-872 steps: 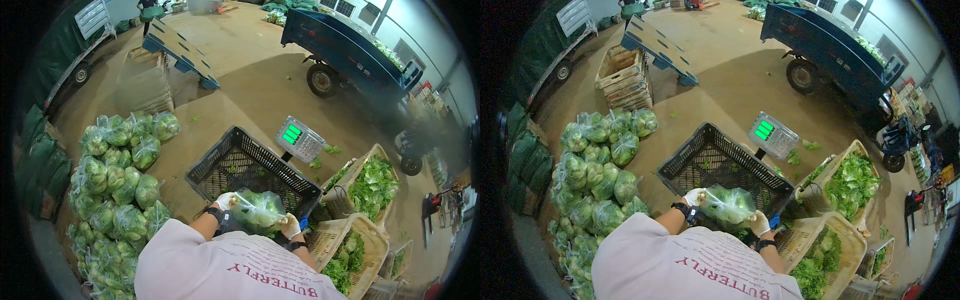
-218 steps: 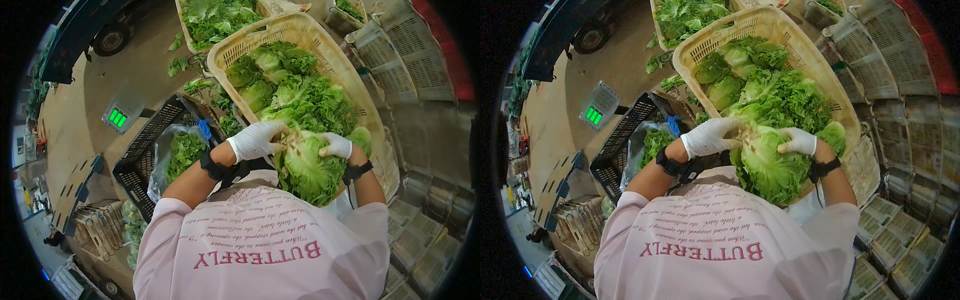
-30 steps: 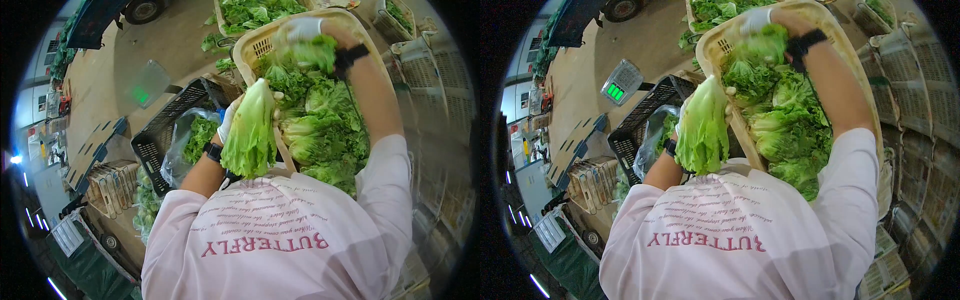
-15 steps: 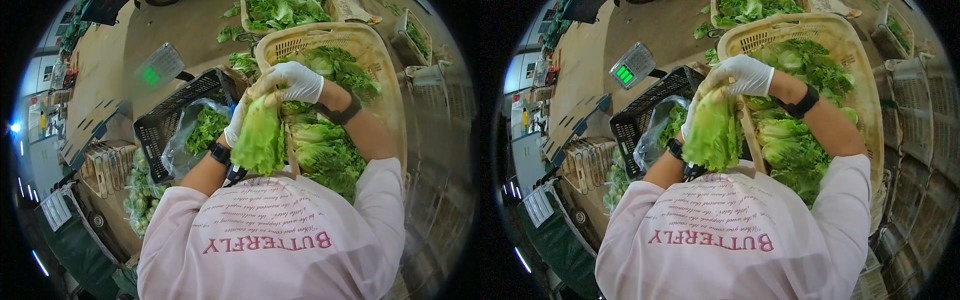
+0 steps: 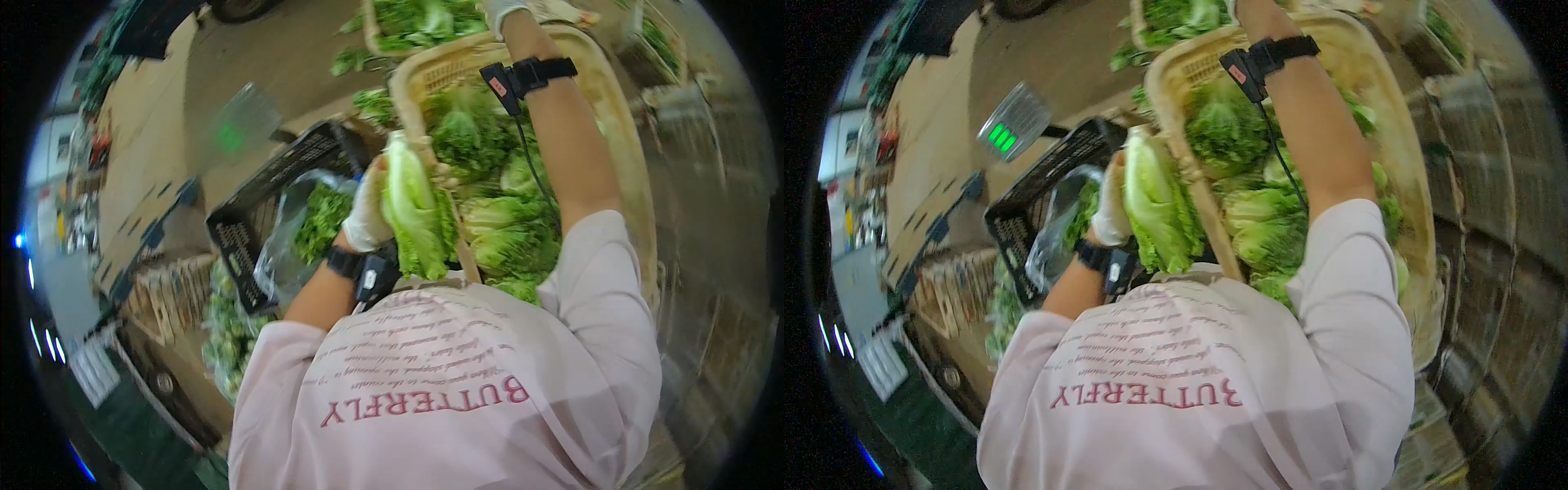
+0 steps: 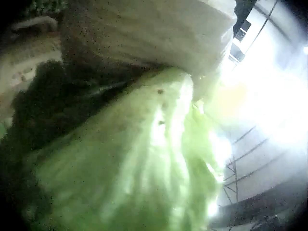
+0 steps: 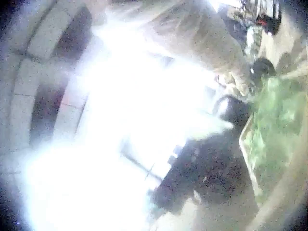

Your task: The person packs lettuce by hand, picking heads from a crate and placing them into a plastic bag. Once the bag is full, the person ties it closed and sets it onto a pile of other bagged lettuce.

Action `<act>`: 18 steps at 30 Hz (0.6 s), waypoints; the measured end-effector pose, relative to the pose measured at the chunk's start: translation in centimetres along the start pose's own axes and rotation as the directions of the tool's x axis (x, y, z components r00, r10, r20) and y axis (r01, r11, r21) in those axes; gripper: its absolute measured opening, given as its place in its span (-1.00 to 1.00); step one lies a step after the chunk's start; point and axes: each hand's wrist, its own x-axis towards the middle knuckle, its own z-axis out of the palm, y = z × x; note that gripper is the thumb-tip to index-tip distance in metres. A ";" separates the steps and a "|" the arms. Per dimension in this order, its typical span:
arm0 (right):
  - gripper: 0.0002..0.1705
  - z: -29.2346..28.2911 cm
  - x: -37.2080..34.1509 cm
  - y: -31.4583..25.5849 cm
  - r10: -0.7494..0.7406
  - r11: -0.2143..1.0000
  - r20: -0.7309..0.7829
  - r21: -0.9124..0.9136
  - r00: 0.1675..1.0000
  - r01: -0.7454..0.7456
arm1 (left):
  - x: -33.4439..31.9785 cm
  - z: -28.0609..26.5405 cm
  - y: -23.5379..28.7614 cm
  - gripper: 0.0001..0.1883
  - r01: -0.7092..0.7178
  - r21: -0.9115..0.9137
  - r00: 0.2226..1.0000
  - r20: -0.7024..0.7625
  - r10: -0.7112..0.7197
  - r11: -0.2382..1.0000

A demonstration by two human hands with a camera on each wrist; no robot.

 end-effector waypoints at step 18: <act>0.16 -18.5 -28.5 9.6 0.466 -0.203 -0.882 -0.026 -0.074 -0.979 | 2.3 0.0 -1.7 -0.30 0.030 0.338 0.918 -0.381 0.108 0.941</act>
